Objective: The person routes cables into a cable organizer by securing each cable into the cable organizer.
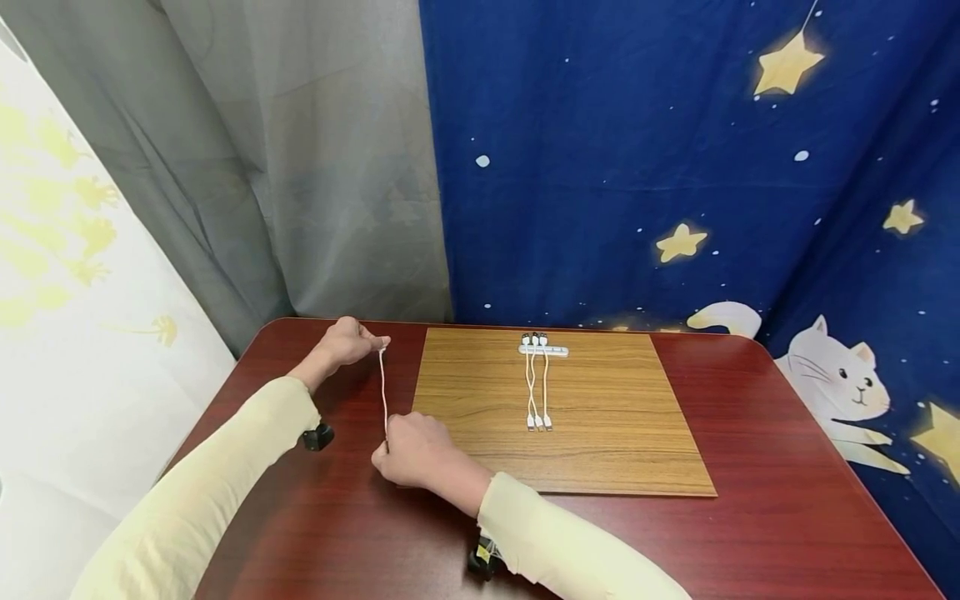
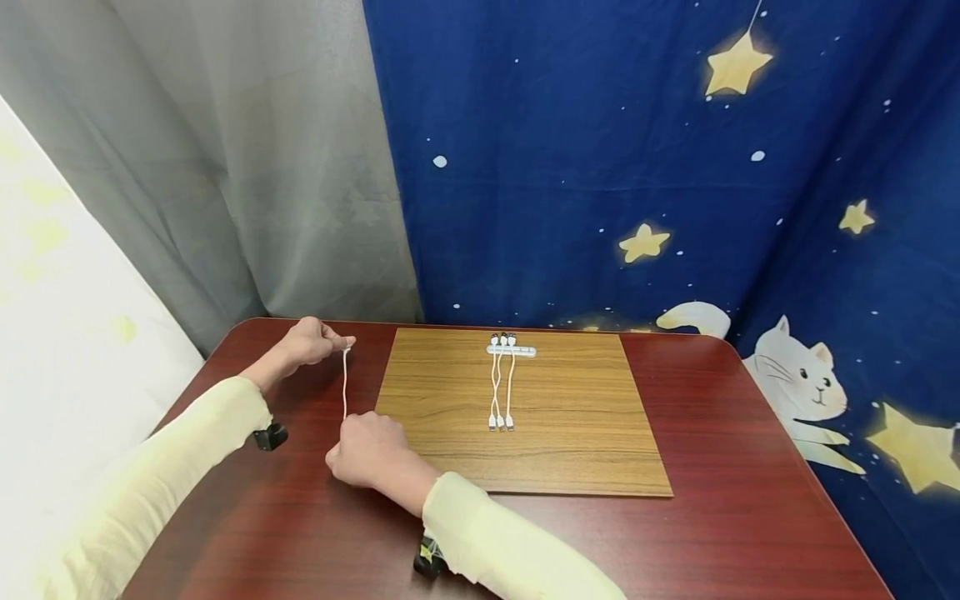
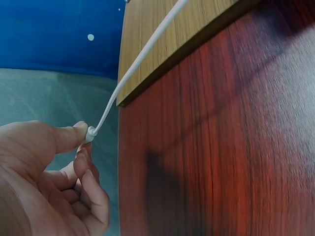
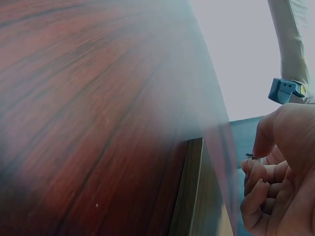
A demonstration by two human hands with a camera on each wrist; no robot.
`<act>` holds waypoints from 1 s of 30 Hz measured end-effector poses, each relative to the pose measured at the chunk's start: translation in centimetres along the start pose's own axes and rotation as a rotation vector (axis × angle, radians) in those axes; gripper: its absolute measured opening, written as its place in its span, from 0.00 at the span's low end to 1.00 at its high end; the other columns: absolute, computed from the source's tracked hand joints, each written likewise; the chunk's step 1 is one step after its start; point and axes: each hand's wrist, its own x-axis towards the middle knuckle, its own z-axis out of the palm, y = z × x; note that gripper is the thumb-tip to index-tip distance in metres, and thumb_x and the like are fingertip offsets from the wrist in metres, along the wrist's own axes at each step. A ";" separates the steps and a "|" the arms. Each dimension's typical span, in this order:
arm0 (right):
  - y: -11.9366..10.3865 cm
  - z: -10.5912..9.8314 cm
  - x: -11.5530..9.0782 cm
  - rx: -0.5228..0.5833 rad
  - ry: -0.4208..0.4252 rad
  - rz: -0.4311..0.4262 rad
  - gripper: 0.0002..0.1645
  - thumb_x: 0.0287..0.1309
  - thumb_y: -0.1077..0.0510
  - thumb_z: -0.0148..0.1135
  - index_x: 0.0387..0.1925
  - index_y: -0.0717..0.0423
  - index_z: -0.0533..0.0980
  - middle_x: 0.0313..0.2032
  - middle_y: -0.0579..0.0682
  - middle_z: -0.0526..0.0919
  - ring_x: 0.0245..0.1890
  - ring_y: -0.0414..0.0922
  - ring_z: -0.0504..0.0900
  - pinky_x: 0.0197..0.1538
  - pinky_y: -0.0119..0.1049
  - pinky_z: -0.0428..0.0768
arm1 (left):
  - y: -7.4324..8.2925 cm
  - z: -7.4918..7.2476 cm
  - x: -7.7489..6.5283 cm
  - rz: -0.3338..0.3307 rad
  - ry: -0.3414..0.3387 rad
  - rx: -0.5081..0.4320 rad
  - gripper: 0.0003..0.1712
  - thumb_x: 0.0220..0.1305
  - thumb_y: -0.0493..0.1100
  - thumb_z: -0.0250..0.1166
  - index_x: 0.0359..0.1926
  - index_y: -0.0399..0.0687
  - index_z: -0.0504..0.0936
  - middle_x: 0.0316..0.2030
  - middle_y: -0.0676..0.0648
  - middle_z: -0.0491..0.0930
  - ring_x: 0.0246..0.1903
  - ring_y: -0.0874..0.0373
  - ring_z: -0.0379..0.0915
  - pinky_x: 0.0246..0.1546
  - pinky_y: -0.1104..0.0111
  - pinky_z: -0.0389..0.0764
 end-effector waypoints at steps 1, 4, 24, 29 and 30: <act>0.0 0.0 -0.1 0.004 -0.002 0.001 0.13 0.50 0.52 0.61 0.15 0.46 0.71 0.18 0.46 0.75 0.21 0.46 0.77 0.24 0.40 0.74 | 0.1 0.1 0.1 0.000 -0.001 -0.005 0.25 0.70 0.52 0.66 0.27 0.32 0.86 0.14 0.50 0.70 0.21 0.55 0.52 0.27 0.60 0.59; 0.2 -0.2 -0.2 0.015 0.001 0.006 0.12 0.50 0.52 0.61 0.17 0.46 0.71 0.18 0.46 0.75 0.22 0.46 0.78 0.25 0.41 0.75 | 0.5 0.3 0.2 0.002 -0.004 -0.012 0.24 0.71 0.51 0.66 0.28 0.33 0.87 0.19 0.44 0.76 0.23 0.55 0.53 0.29 0.60 0.61; 2.8 -1.7 -1.0 0.054 0.077 -0.012 0.10 0.53 0.53 0.60 0.20 0.47 0.70 0.19 0.45 0.73 0.21 0.45 0.75 0.23 0.41 0.73 | 3.3 0.5 0.6 0.062 0.055 -0.077 0.22 0.71 0.52 0.66 0.25 0.42 0.88 0.44 0.38 0.84 0.36 0.51 0.68 0.36 0.60 0.68; 3.0 -2.0 -1.3 0.059 0.091 -0.029 0.10 0.53 0.53 0.60 0.20 0.47 0.70 0.19 0.45 0.72 0.22 0.46 0.76 0.24 0.42 0.74 | 3.7 0.5 0.9 0.062 0.041 -0.107 0.21 0.70 0.52 0.67 0.25 0.42 0.89 0.37 0.39 0.84 0.31 0.52 0.64 0.32 0.61 0.65; 3.0 -2.0 -1.3 0.059 0.091 -0.031 0.10 0.54 0.53 0.60 0.21 0.46 0.70 0.19 0.45 0.73 0.22 0.46 0.76 0.24 0.43 0.74 | 3.8 0.5 1.0 0.059 0.036 -0.112 0.21 0.70 0.52 0.68 0.25 0.41 0.89 0.36 0.39 0.83 0.30 0.52 0.62 0.31 0.61 0.64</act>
